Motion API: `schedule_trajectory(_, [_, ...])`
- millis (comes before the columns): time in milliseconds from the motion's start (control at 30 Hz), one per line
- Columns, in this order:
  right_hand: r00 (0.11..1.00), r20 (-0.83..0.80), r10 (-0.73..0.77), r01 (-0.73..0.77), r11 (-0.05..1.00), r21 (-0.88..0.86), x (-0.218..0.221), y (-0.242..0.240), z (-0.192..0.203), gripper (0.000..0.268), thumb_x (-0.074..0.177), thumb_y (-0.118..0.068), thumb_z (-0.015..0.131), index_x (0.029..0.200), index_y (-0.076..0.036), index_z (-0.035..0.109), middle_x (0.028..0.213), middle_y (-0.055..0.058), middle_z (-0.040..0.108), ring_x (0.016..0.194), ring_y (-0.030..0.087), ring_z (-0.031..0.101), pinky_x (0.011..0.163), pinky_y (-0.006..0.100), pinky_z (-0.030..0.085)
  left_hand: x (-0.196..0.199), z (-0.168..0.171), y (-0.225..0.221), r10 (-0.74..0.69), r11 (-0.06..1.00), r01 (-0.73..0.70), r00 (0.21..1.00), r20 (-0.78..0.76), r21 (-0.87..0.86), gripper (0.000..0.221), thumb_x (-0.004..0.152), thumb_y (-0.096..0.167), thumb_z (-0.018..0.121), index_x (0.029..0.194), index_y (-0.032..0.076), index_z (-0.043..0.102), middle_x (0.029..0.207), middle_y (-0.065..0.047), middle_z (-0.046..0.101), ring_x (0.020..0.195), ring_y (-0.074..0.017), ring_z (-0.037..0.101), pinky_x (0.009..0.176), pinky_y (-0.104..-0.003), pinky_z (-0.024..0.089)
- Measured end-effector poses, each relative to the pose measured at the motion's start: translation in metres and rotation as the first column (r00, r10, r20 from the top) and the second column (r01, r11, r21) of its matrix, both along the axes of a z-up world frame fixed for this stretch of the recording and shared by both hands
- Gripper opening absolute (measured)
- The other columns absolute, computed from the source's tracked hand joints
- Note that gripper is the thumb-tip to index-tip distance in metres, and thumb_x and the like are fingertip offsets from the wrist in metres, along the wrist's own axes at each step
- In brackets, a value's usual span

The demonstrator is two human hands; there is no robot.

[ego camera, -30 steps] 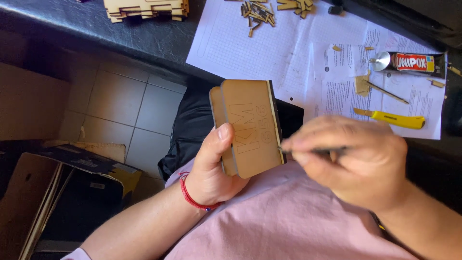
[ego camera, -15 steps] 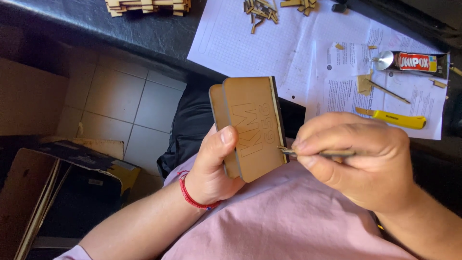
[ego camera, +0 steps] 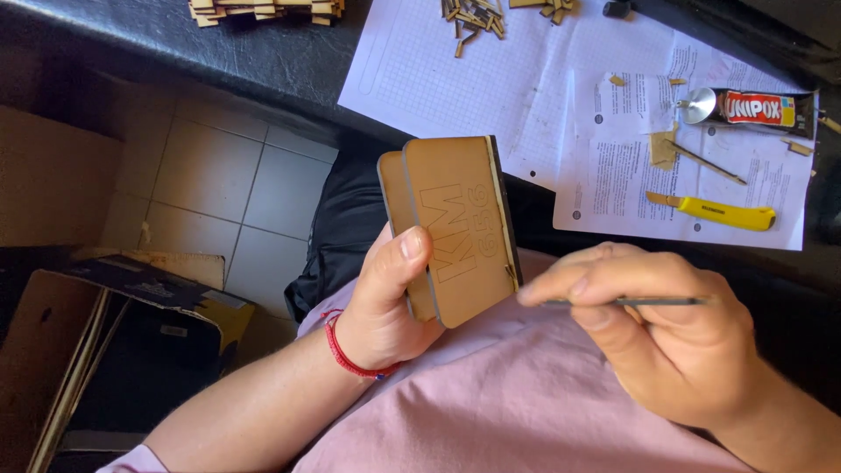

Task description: Assembling a small laser-cut wooden box by applying glue to the joints and fitting the pieces together.

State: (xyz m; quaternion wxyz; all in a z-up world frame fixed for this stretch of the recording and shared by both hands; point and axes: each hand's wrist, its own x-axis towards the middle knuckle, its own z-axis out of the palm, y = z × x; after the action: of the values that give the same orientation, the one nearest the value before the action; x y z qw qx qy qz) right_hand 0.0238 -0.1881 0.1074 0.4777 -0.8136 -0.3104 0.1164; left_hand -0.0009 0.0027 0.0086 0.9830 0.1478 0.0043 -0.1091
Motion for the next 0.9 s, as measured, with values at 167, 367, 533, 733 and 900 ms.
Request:
schedule_trajectory(167, [0.982, 0.177, 0.063, -0.048, 0.995, -0.087, 0.009, 0.001, 0.005, 0.006, 0.101, -0.016, 0.04, 0.102, -0.011, 0.043, 0.106, 0.015, 0.075, 0.1, 0.031, 0.076, 0.095, 0.041, 0.056, 0.001, 0.005, -0.002, -0.011, 1.0, 0.011, 1.0, 0.009, -0.007, 0.061, 0.092, 0.04, 0.071, 0.135, 0.004, 0.049, 0.119, -0.011, 0.059, 0.107, -0.0236, 0.059, 0.092, -0.04, 0.05])
schedule_trajectory(367, [0.837, 0.455, 0.304, -0.221, 0.948, -0.227, 0.021, -0.005, -0.004, 0.003, 0.097, -0.012, 0.046, 0.099, -0.011, 0.048, 0.11, 0.012, 0.074, 0.095, 0.029, 0.069, 0.089, 0.045, 0.044, 0.003, 0.01, -0.004, 0.019, 1.0, -0.02, 0.999, 0.038, 0.023, 0.059, 0.093, 0.039, 0.07, 0.131, 0.0, 0.05, 0.113, -0.012, 0.06, 0.101, -0.0231, 0.059, 0.088, -0.039, 0.05])
schedule_trajectory(533, [0.803, 0.5, 0.324, -0.226, 0.942, -0.248, 0.018, -0.01, -0.002, 0.001, 0.095, -0.008, 0.049, 0.096, -0.009, 0.05, 0.108, 0.014, 0.076, 0.095, 0.03, 0.073, 0.088, 0.043, 0.045, 0.004, 0.007, -0.005, 0.011, 1.0, -0.011, 0.999, 0.031, 0.002, 0.056, 0.094, 0.036, 0.07, 0.131, -0.001, 0.051, 0.113, -0.012, 0.061, 0.102, -0.0222, 0.06, 0.089, -0.037, 0.05])
schedule_trajectory(733, [0.852, 0.369, 0.371, -0.308, 0.926, -0.22, 0.021, -0.016, -0.001, 0.006, 0.094, -0.01, 0.052, 0.1, -0.011, 0.051, 0.114, 0.013, 0.075, 0.1, 0.031, 0.076, 0.089, 0.044, 0.046, 0.002, -0.004, -0.01, -0.062, 0.991, 0.052, 0.995, -0.073, -0.124, 0.057, 0.093, 0.04, 0.068, 0.132, 0.002, 0.052, 0.116, -0.012, 0.062, 0.104, -0.0234, 0.06, 0.09, -0.038, 0.049])
schedule_trajectory(900, [0.981, 0.074, 0.181, -0.178, 0.983, -0.04, 0.014, -0.013, 0.002, 0.017, 0.1, -0.021, 0.043, 0.102, -0.014, 0.058, 0.113, 0.007, 0.077, 0.099, 0.022, 0.079, 0.094, 0.035, 0.052, 0.003, -0.005, -0.015, -0.004, 0.977, -0.017, 0.995, -0.098, -0.214, 0.051, 0.096, 0.039, 0.065, 0.13, 0.002, 0.056, 0.118, -0.014, 0.065, 0.106, -0.0262, 0.062, 0.097, -0.042, 0.048])
